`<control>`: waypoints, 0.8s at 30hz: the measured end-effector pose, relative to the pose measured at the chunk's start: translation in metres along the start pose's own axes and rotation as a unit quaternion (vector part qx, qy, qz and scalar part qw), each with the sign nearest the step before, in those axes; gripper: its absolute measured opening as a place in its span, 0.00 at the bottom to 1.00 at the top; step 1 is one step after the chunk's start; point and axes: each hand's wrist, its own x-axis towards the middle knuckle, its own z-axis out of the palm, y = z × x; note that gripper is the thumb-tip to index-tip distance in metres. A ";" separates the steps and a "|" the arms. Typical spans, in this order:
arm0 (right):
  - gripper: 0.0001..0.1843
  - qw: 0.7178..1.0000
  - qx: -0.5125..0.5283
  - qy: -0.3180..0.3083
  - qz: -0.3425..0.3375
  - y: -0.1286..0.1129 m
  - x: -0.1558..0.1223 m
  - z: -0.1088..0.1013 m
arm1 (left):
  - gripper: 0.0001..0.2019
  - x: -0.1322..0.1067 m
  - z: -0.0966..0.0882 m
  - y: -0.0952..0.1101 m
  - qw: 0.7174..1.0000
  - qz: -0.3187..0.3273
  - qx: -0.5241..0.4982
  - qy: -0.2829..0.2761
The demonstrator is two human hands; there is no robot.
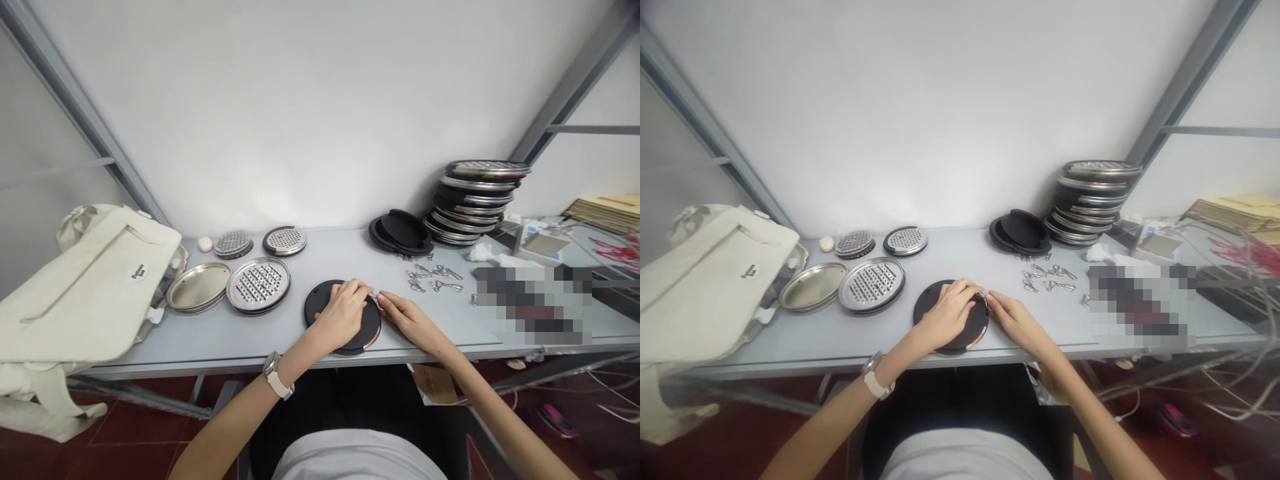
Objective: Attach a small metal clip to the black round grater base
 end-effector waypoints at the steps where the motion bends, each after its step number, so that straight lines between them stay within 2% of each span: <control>1: 0.20 1.000 0.005 -0.003 0.001 0.000 0.000 0.000 | 0.15 0.000 0.000 0.000 1.000 0.001 0.000 0.000; 6: 0.20 1.000 0.009 -0.008 -0.002 0.001 0.000 -0.001 | 0.15 0.000 0.000 0.001 1.000 0.006 -0.001 0.002; 15: 0.19 0.999 -0.017 0.045 -0.023 0.001 -0.002 0.001 | 0.13 0.000 0.000 -0.001 1.000 0.005 0.003 -0.003; 24: 0.19 1.000 -0.004 0.003 -0.017 0.002 -0.001 0.001 | 0.14 -0.001 0.000 0.000 1.000 0.003 0.007 0.005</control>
